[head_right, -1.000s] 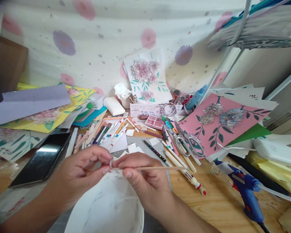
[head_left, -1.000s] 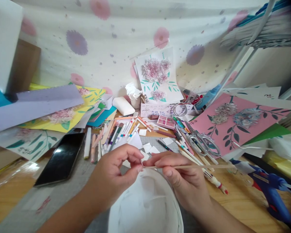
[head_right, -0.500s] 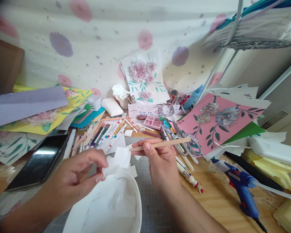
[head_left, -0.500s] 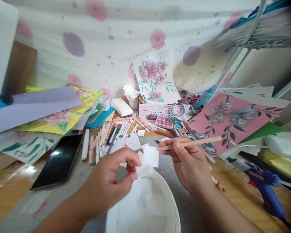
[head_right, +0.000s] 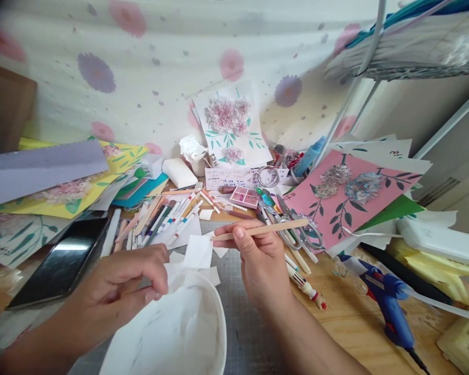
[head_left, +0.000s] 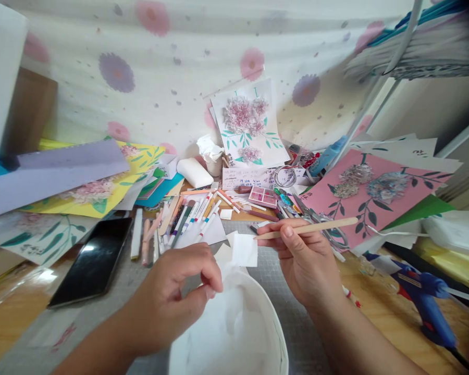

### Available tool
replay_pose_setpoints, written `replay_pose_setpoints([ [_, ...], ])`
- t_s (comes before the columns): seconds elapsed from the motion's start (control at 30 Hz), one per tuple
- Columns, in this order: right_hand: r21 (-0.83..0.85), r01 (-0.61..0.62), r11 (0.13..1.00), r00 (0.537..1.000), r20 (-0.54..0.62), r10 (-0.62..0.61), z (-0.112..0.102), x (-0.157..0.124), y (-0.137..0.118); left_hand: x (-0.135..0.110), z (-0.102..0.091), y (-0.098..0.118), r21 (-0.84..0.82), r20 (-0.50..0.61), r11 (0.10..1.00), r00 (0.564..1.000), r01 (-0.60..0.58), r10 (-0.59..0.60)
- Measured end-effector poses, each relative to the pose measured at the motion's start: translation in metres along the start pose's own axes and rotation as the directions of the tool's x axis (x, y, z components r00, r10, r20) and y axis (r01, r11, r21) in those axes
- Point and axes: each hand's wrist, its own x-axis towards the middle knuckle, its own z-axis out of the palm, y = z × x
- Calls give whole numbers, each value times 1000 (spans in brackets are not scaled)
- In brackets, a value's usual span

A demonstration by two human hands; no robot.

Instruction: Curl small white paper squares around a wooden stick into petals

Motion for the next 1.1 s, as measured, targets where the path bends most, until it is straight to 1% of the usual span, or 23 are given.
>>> replay_pose_setpoints([
  [0.17,-7,23,1000,1000,5,-23,-3,2,0,1,-3,-1,36,65,999,998,-26,24],
  [0.23,-10,32,999,999,3,-32,-4,3,-1,2,-5,1,80,133,996,990,-48,37],
  [0.33,-8,28,1000,1000,3,-28,-4,3,-2,2,-7,3,140,282,983,956,-118,74],
  [0.37,-3,20,1000,1000,7,-20,-3,3,-3,2,-7,3,140,303,982,950,-127,79],
  [0.4,7,10,1000,1000,13,-11,-2,2,-3,1,-7,3,130,291,985,954,-116,74],
  [0.43,19,1,1000,1000,22,-1,-1,1,-4,1,-6,2,113,244,990,968,-83,53],
  [0.5,38,-13,999,999,52,11,2,-1,-5,0,-3,-1,59,66,998,998,11,-15],
  [0.53,44,-17,999,997,71,14,4,-2,-5,1,-1,-3,26,-32,998,998,58,-57],
  [0.57,47,-18,999,995,95,13,6,-4,-5,1,1,-5,-12,-110,995,989,97,-98],
  [0.6,47,-16,999,993,121,10,7,-6,-5,1,3,-7,-55,-155,990,979,127,-134],
  [0.63,45,-13,999,989,151,6,8,-9,-4,2,4,-8,-100,-165,984,973,148,-163],
  [0.67,45,-8,999,983,181,0,8,-11,-3,2,6,-9,-138,-148,977,972,165,-185],
  [0.73,35,6,999,970,242,-14,9,-17,1,3,8,-9,-175,-78,965,974,194,-210],
  [0.8,14,27,1000,956,291,-30,8,-21,4,3,9,-10,-145,-36,967,976,209,-216],
  [0.87,-5,53,999,944,326,-48,7,-24,7,3,8,-10,-111,-32,970,975,215,-220],
  [0.97,-30,102,994,937,339,-86,6,-24,8,3,5,-11,-135,-23,964,972,227,-232],
  [1.1,-45,119,992,941,324,-98,5,-23,6,4,4,-11,-280,39,920,961,273,-273],
])
